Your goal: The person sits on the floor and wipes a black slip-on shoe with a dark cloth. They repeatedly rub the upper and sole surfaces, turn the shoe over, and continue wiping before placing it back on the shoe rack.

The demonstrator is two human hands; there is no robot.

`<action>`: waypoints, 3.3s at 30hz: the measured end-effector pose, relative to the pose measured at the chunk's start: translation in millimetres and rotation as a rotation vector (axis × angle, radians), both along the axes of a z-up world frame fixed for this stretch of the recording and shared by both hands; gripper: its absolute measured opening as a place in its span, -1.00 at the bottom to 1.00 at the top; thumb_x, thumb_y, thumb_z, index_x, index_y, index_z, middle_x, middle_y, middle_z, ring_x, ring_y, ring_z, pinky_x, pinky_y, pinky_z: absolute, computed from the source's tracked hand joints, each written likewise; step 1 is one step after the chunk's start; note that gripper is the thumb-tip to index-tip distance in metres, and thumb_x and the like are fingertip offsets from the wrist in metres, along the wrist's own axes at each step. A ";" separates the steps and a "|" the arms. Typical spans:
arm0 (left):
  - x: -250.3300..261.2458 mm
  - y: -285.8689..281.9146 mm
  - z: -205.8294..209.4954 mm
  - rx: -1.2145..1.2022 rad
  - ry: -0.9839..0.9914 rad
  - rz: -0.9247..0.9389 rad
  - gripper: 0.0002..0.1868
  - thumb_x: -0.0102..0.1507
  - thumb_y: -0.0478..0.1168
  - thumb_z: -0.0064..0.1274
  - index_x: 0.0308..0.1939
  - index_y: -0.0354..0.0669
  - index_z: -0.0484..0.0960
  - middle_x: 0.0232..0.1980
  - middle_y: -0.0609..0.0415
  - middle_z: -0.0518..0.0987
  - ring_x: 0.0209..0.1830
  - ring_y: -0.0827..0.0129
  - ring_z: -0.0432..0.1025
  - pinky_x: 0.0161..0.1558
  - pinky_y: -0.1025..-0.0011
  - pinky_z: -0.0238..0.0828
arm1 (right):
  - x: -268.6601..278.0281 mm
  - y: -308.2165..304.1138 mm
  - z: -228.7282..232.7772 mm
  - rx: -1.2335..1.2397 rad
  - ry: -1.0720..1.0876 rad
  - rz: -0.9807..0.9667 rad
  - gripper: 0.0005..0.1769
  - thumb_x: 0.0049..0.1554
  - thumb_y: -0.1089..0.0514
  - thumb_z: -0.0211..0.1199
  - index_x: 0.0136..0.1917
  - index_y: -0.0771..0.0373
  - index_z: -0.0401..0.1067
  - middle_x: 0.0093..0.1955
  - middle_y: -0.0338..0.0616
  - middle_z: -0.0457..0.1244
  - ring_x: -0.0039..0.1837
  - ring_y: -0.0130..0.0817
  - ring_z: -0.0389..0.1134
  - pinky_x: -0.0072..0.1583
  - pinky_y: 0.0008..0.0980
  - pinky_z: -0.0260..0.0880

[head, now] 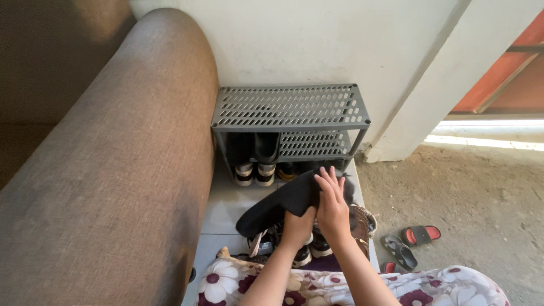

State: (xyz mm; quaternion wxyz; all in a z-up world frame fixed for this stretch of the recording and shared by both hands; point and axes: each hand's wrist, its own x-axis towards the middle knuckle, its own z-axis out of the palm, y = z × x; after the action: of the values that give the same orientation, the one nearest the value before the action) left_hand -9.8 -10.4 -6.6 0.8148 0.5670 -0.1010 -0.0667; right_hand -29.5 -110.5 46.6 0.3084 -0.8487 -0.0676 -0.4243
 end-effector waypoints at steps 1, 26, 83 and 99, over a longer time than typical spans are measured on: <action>-1.0 3.4 2.3 0.044 -0.098 0.018 -0.63 0.21 -0.44 -0.05 0.11 -0.38 0.57 0.03 0.06 0.65 0.03 0.37 0.52 0.09 0.41 0.44 | 0.1 -1.9 1.6 0.008 0.012 -0.001 -0.55 0.21 0.48 -0.01 0.33 0.27 0.33 0.43 0.15 0.26 0.58 0.09 0.12 0.57 0.18 -0.05; 0.3 3.5 3.0 -0.299 0.193 -0.008 -0.64 0.12 -0.50 0.03 0.01 -0.40 0.63 0.01 0.05 0.64 -0.02 0.37 0.52 0.03 0.42 0.46 | 4.3 -27.5 25.1 0.084 -0.053 -0.054 -0.57 0.19 0.51 0.05 0.27 0.28 0.45 0.32 0.03 0.35 0.49 -0.01 0.30 0.52 -0.11 0.20; 2.5 17.2 9.1 -0.271 0.146 0.020 -0.63 0.12 -0.45 0.06 0.02 -0.42 0.64 0.00 0.03 0.64 -0.01 0.31 0.52 0.09 0.38 0.44 | 3.0 -37.9 -2.9 0.677 0.161 0.031 -0.63 0.33 0.38 -0.03 0.34 0.25 0.42 0.34 -0.07 0.35 0.39 -0.29 0.32 0.41 -0.40 0.22; 40.7 10.0 -22.5 -0.954 0.695 -0.180 -0.57 0.16 -0.28 -0.07 0.07 -0.44 0.56 0.09 -0.20 0.62 0.09 0.00 0.55 0.20 0.14 0.52 | 5.9 5.4 -47.2 0.975 0.150 -0.029 -0.61 0.37 0.22 0.02 0.43 0.33 0.34 0.22 -0.11 0.35 0.19 -0.44 0.31 0.24 -0.45 0.32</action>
State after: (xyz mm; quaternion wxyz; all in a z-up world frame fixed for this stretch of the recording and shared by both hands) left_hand 30.8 -0.4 -29.1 0.9559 0.0724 0.1050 -0.2645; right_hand -23.7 -105.1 -0.6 0.6677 -0.6348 0.1728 -0.3483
